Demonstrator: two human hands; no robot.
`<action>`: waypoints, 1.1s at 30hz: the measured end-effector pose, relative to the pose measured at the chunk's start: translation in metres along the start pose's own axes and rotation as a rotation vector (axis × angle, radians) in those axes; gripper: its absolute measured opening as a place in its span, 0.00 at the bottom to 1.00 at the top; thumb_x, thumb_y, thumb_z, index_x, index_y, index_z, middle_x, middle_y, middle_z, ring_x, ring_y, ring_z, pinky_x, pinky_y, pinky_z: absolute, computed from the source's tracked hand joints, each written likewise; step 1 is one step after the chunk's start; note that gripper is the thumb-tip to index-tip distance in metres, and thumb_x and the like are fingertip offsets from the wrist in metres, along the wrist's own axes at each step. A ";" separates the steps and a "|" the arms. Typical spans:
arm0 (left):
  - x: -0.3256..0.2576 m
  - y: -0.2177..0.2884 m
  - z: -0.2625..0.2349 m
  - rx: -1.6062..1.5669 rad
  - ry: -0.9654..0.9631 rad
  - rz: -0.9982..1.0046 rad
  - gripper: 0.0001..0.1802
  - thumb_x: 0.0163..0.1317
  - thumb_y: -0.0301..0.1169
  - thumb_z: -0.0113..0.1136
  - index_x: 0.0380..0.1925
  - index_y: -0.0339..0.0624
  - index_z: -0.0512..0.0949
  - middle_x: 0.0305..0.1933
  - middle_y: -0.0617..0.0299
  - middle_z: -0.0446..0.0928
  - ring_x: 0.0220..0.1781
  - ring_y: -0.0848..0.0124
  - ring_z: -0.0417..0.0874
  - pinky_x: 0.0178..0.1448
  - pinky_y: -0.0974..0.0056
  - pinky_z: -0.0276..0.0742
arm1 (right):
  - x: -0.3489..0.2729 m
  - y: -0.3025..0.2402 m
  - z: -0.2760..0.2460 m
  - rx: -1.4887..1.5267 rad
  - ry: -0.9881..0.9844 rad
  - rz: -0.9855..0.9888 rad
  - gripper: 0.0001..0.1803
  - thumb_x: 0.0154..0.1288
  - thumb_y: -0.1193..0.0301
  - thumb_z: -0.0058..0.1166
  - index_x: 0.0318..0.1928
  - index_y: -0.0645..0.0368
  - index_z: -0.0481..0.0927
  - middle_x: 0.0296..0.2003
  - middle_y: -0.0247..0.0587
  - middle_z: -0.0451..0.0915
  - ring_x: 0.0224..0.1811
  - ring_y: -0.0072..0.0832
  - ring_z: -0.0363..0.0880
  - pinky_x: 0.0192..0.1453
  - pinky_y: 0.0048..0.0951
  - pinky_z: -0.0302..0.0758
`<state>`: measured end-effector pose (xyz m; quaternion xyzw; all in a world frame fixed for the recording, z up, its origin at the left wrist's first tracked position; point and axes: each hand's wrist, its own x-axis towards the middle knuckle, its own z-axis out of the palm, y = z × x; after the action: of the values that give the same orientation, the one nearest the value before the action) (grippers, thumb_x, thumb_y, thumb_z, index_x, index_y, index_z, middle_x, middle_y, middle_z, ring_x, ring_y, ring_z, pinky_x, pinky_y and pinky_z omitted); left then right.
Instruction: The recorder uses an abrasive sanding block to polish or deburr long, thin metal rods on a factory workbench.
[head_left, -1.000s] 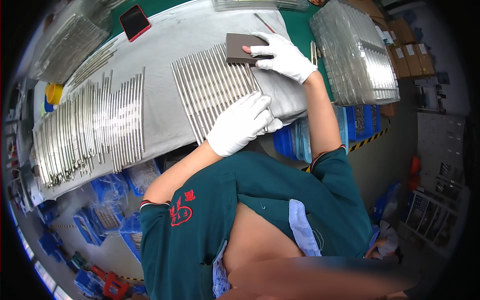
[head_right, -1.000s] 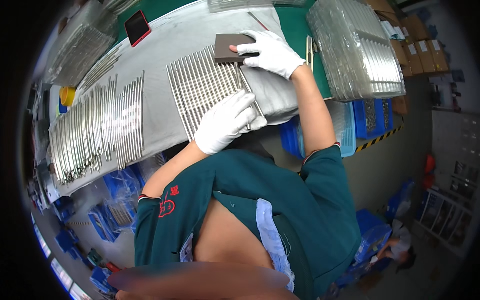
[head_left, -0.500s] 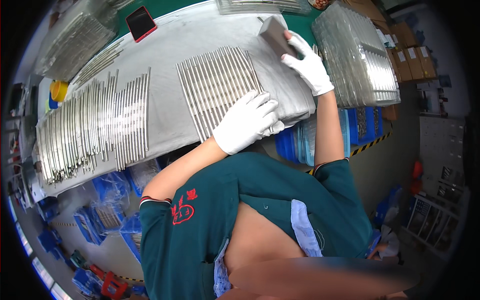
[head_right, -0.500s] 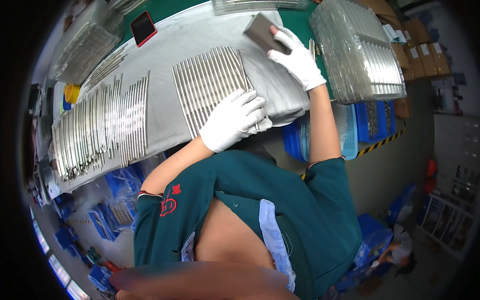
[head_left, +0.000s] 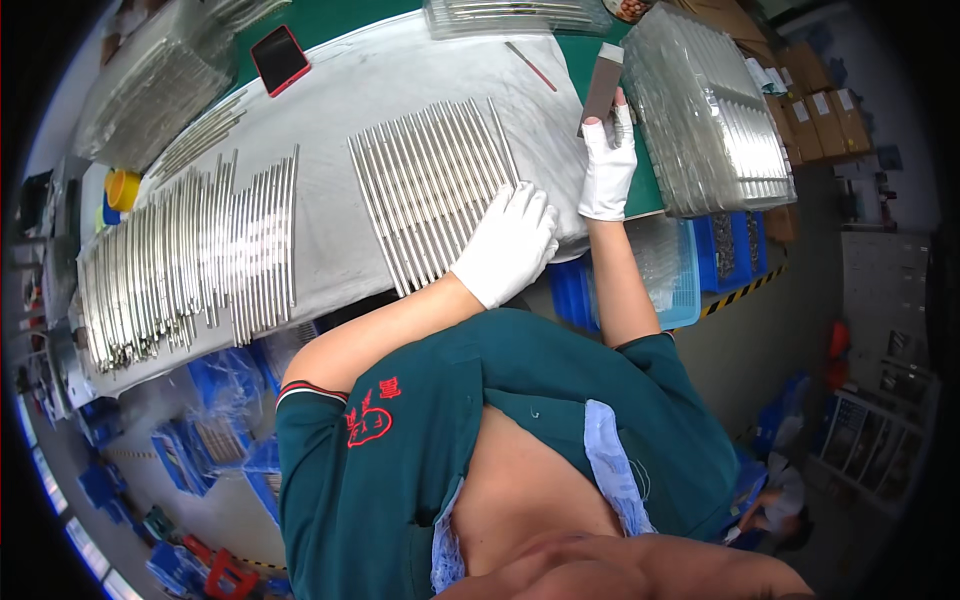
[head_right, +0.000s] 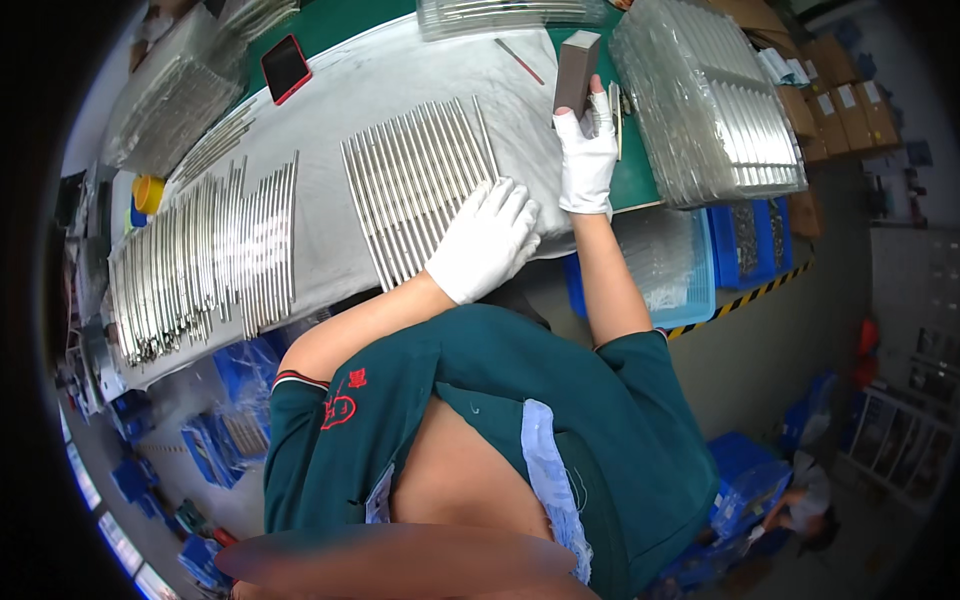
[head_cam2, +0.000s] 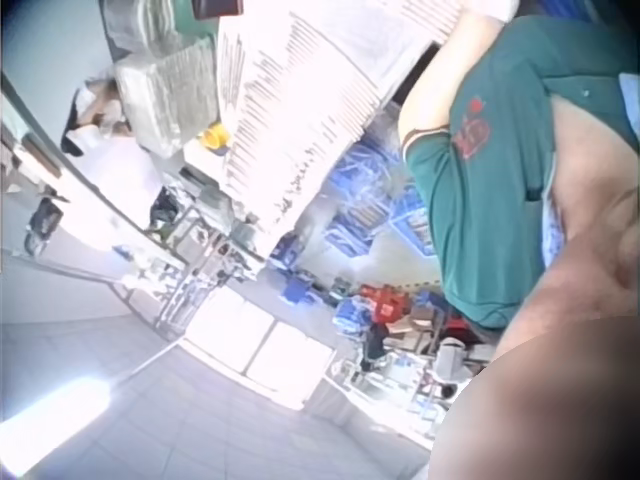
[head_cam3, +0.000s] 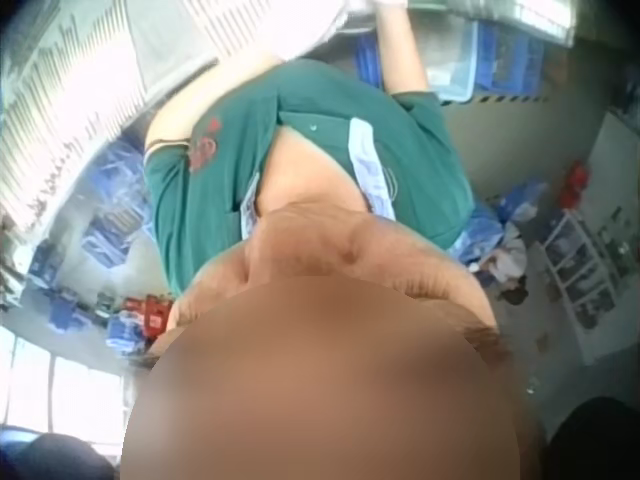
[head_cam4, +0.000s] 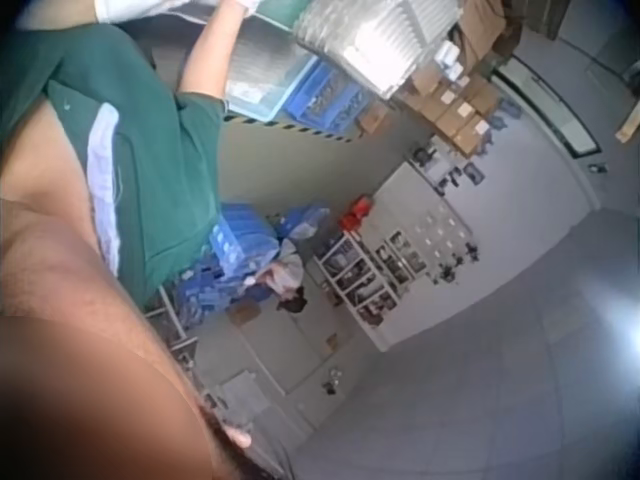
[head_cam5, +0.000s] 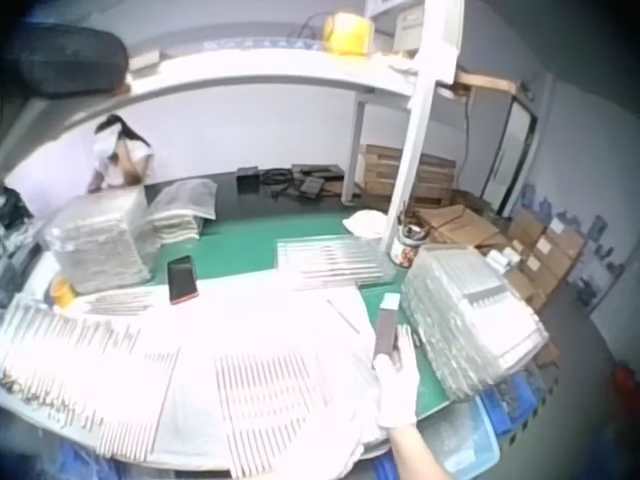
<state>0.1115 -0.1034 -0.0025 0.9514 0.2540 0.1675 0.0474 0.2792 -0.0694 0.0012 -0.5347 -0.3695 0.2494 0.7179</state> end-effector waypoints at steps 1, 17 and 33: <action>-0.002 0.000 0.002 0.014 -0.011 0.007 0.32 0.60 0.49 0.59 0.55 0.34 0.74 0.60 0.47 0.73 0.67 0.53 0.69 0.73 0.48 0.57 | 0.000 0.000 0.000 0.002 0.002 -0.001 0.36 0.65 0.73 0.62 0.71 0.61 0.62 0.62 0.45 0.71 0.60 0.28 0.72 0.64 0.26 0.67; -0.025 -0.050 -0.033 0.007 -0.151 -0.059 0.48 0.54 0.70 0.52 0.67 0.48 0.68 0.68 0.41 0.65 0.70 0.45 0.64 0.71 0.36 0.52 | -0.003 0.004 -0.004 0.018 0.071 -0.072 0.35 0.66 0.73 0.61 0.71 0.58 0.63 0.63 0.43 0.70 0.61 0.29 0.71 0.64 0.29 0.68; 0.023 -0.032 -0.007 -0.082 -0.105 0.054 0.47 0.55 0.71 0.49 0.65 0.48 0.70 0.68 0.40 0.65 0.71 0.43 0.64 0.73 0.37 0.52 | -0.004 0.000 -0.005 -0.004 0.104 -0.022 0.35 0.67 0.73 0.59 0.72 0.57 0.61 0.62 0.42 0.71 0.61 0.28 0.72 0.64 0.29 0.69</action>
<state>0.1129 -0.0643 0.0051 0.9626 0.2186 0.1288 0.0949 0.2808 -0.0754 -0.0004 -0.5443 -0.3379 0.2124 0.7378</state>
